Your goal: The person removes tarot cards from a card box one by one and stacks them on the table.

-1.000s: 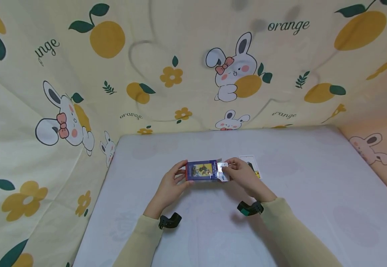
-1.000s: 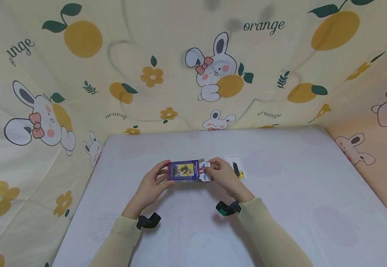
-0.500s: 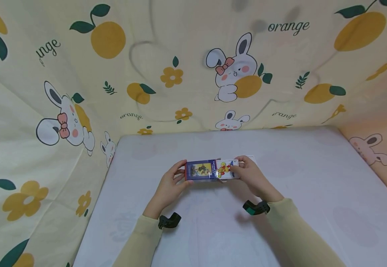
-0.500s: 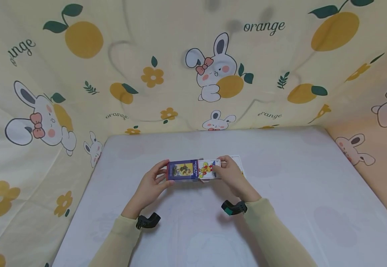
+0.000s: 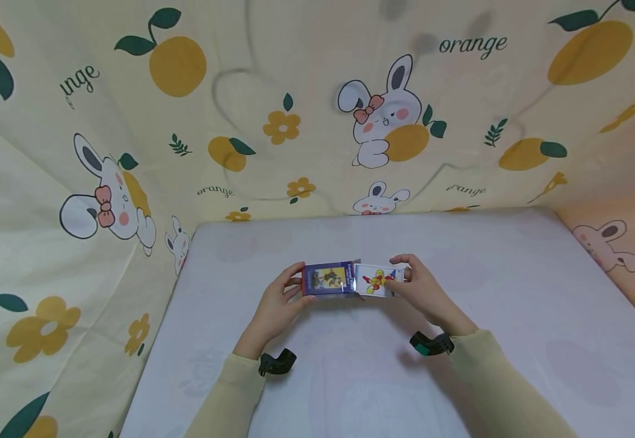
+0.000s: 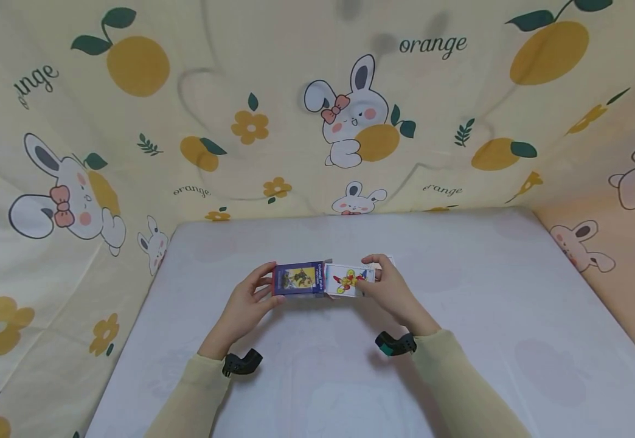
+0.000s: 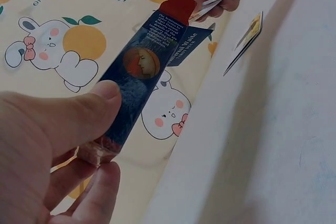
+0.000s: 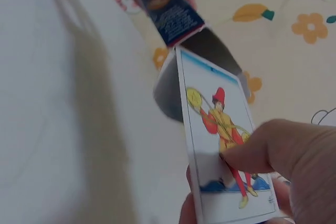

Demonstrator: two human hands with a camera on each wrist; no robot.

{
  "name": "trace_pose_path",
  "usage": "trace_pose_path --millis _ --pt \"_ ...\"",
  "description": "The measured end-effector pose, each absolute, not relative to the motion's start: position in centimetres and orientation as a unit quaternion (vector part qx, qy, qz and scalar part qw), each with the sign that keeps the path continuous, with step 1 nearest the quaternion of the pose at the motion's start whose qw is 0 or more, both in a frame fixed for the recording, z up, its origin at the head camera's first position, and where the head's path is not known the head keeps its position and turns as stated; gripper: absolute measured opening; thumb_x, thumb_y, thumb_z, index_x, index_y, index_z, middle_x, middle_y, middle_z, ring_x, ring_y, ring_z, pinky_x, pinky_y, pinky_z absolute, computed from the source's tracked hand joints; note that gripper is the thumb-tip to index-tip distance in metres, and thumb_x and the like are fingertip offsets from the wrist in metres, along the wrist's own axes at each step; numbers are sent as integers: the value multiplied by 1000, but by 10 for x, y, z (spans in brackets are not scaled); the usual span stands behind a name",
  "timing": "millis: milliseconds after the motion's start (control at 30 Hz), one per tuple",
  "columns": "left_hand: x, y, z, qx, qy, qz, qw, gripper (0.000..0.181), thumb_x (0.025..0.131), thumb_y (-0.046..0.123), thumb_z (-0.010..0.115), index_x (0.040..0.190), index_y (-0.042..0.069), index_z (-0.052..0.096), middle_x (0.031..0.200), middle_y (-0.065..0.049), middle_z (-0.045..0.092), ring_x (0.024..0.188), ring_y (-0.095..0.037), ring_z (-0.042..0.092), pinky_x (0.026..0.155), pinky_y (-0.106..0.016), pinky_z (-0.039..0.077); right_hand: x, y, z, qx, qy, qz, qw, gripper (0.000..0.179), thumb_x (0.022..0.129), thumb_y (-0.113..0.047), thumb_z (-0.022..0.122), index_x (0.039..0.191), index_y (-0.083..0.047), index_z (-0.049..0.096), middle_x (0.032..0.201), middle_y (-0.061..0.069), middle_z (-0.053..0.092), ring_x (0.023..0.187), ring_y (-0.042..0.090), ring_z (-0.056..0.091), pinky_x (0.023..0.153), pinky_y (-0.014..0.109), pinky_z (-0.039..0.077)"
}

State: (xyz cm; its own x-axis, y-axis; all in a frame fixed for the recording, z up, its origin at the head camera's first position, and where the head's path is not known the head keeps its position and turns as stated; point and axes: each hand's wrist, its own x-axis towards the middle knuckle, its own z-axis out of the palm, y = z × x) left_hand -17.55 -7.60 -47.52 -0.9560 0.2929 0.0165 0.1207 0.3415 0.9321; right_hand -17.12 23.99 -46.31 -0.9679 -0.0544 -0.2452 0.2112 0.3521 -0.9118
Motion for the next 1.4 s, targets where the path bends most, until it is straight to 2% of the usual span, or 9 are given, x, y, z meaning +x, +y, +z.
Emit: trace_pose_path --millis 100,267,400,500,633,800,967,1100,1400 --pt "-175 -76 -475 125 815 560 77 75 83 16 78 147 21 40 142 4 44 121 -16 50 98 -25 47 -170 244 -465 20 836 -536 115 56 89 -23 71 140 -14 48 104 17 56 89 26 52 69 30 51" --pt "-175 -77 -475 128 812 565 73 74 83 16 78 145 26 41 143 5 43 121 -16 50 99 -23 47 -167 249 -466 -2 853 -508 118 50 87 -32 73 133 -17 60 110 12 57 89 25 48 63 25 44" --pt "-176 -78 -476 133 808 570 70 74 83 14 78 146 24 41 143 5 43 121 -16 50 100 -25 47 -166 251 -465 4 857 -500 121 49 85 -38 75 128 -17 63 106 11 58 88 26 46 62 26 39" --pt "-176 -77 -476 133 810 567 70 74 83 14 78 146 23 41 144 5 43 121 -17 50 100 -26 47 -166 253 -465 1 857 -499 125 48 84 -38 75 124 -15 64 109 10 60 91 26 49 67 28 43" --pt "-176 -77 -475 127 813 564 72 74 83 14 78 145 25 41 144 5 43 121 -16 50 100 -27 47 -164 255 -460 -8 854 -503 132 43 86 -34 74 119 -9 61 111 10 62 95 24 55 78 31 48" --pt "-176 -77 -475 125 815 562 73 74 83 15 78 145 26 41 143 6 43 120 -15 50 99 -24 47 -165 263 -459 4 850 -512 125 41 89 -28 72 116 -4 52 114 14 61 94 25 59 77 32 53" --pt "-176 -77 -476 121 814 563 76 74 83 15 78 145 26 41 144 6 43 120 -15 50 99 -25 47 -171 274 -468 56 867 -488 85 55 90 -30 70 129 -4 42 121 20 51 101 28 52 71 28 53" --pt "-176 -77 -477 120 815 561 78 74 82 15 79 145 26 41 143 5 43 121 -15 50 99 -25 47 -174 279 -474 92 879 -467 41 61 92 -26 66 139 -6 34 116 20 47 96 29 47 65 27 51" --pt "-177 -76 -478 123 819 554 77 75 83 15 78 147 20 40 143 4 44 120 -16 51 97 -21 47 -179 277 -487 131 881 -455 -10 61 95 -21 60 145 -6 29 115 21 46 92 29 50 63 29 52"
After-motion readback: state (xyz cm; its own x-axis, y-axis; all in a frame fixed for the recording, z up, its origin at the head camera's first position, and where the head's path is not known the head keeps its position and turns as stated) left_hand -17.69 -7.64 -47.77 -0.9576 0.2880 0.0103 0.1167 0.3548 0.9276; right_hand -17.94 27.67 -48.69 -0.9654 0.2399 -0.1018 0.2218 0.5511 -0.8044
